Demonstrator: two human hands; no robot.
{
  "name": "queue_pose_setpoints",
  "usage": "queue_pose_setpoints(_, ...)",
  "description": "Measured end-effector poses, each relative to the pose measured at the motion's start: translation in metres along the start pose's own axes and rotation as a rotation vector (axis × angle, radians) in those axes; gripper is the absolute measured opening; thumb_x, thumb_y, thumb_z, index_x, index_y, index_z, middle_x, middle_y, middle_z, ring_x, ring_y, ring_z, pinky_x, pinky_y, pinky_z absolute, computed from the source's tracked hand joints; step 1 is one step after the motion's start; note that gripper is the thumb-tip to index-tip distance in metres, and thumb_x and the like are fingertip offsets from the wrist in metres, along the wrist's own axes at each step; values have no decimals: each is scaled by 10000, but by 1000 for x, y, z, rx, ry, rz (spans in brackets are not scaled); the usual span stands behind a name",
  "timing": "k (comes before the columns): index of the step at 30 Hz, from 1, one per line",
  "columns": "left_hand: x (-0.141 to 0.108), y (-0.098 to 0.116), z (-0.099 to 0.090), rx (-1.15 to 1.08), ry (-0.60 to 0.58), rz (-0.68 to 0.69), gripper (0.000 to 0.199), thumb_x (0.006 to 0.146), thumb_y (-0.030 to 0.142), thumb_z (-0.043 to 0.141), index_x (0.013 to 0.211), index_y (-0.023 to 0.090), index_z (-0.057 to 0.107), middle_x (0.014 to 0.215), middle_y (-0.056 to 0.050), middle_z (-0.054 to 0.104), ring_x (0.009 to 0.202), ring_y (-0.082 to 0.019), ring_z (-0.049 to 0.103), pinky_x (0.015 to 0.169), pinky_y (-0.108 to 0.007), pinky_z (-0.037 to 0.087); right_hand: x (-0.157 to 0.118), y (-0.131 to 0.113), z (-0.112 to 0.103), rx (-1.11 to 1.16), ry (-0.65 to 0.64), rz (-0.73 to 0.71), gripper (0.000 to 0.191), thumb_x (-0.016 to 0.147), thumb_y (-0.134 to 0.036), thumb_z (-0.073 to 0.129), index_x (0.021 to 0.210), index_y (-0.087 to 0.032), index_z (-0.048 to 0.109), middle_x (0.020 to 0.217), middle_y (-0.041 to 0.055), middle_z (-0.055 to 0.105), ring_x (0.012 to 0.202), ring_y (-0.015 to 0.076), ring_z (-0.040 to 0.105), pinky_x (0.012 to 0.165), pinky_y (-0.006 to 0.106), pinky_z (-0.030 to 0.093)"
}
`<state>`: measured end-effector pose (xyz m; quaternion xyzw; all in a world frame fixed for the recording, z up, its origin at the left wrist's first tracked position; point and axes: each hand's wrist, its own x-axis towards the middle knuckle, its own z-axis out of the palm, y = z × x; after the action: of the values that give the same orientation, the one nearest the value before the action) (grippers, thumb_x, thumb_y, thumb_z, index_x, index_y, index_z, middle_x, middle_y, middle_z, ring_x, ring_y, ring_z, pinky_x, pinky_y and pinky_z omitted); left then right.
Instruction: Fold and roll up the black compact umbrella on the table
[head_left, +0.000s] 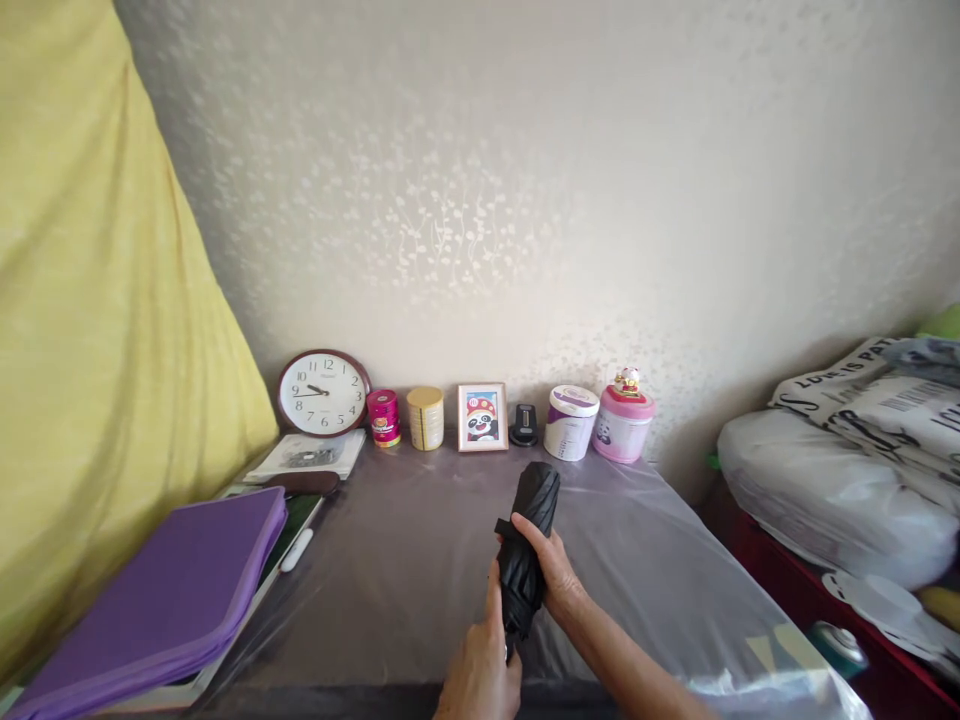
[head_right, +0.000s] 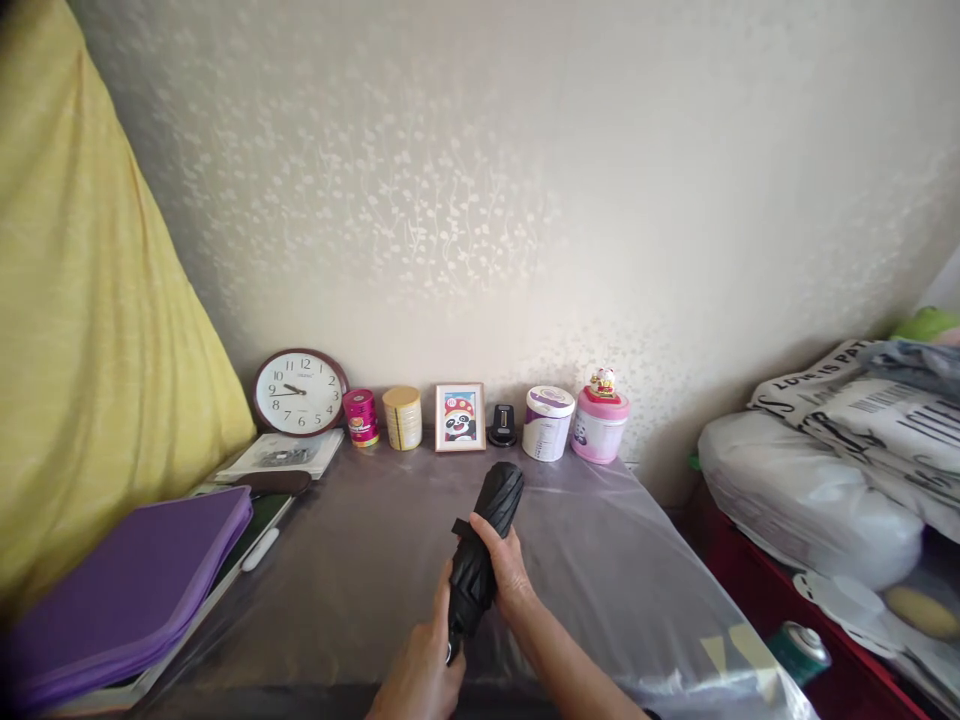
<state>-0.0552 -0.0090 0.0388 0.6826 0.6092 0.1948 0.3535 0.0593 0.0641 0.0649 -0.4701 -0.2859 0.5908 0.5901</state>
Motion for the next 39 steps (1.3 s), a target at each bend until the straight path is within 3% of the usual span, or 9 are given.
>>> queue_pose_setpoints(6, 7, 20, -17, -484, -178, -39, 958, 774, 432, 547, 1375, 280, -184, 1065, -103, 590, 613, -166, 622, 440, -241, 447, 13, -5, -8, 20, -31, 23, 438, 637, -430, 720, 916, -123, 582, 728, 57, 673, 616, 176, 630, 595, 294, 530)
queue_pose_setpoints(10, 22, 36, -25, -686, -143, -72, 926, 759, 536, 529, 1386, 311, -114, 1123, -97, 559, 619, -159, 622, 410, -253, 471, 15, -12, -7, -45, -42, 6, 485, 644, -458, 705, 979, -133, 573, 807, 53, 672, 711, 195, 641, 657, 308, 532)
queue_pose_setpoints(13, 34, 37, -22, -581, -104, 31, 820, 789, 427, 507, 1410, 271, -5, 1016, -70, 624, 617, -158, 624, 528, -302, 515, 21, -17, -12, -193, -62, -47, 536, 654, -494, 679, 1035, -137, 558, 930, 66, 666, 846, 215, 635, 745, 311, 518)
queue_pose_setpoints(17, 45, 20, -15, -366, 106, 197, 817, 711, 263, 571, 1407, 201, 150, 1331, -92, 459, 1172, -217, 478, 982, -327, 379, 37, -18, -29, -685, 1, -196, 620, 640, -569, 647, 1064, -131, 531, 993, 108, 647, 969, 271, 598, 836, 369, 469)
queue_pose_setpoints(21, 51, 6, -11, -207, 77, 127, 819, 724, 256, 544, 1416, 186, 111, 1291, -95, 506, 1142, -215, 508, 952, -327, 392, 49, -9, -39, -1112, 101, -381, 714, 687, -583, 593, 1178, -82, 458, 1063, 187, 594, 993, 325, 584, 837, 424, 452)
queue_pose_setpoints(24, 53, 2, -10, -142, 75, 129, 781, 738, 255, 531, 1411, 221, 137, 1324, -80, 473, 1164, -208, 487, 954, -317, 379, 49, -3, -40, -1261, 101, -545, 649, 753, -497, 571, 1264, -133, 405, 1149, 177, 524, 909, 279, 624, 796, 390, 477)
queue_pose_setpoints(28, 52, 0, -7, -30, 22, 121, 722, 749, 248, 523, 1395, 255, 201, 1320, -73, 469, 1157, -215, 488, 945, -314, 373, 47, 2, -44, -1263, -179, -722, 269, 862, -324, 458, 1093, -219, 548, 1129, 99, 520, 826, 178, 624, 763, 318, 495)
queue_pose_setpoints(31, 50, 1, -5, 45, -11, 88, 686, 765, 253, 509, 1388, 271, 222, 1275, -70, 500, 1131, -215, 507, 924, -300, 380, 49, 4, -52, -1141, -399, -810, 242, 893, -213, 365, 962, -225, 597, 1040, 66, 564, 931, 153, 584, 840, 292, 467)
queue_pose_setpoints(39, 51, 1, -5, 171, -28, 39, 634, 810, 316, 468, 1385, 310, 200, 1167, -74, 515, 953, -197, 586, 801, -266, 426, 53, 0, -61, -947, -474, -686, 76, 762, -143, 527, 791, -193, 575, 1035, 61, 584, 735, 114, 564, 646, 245, 458)
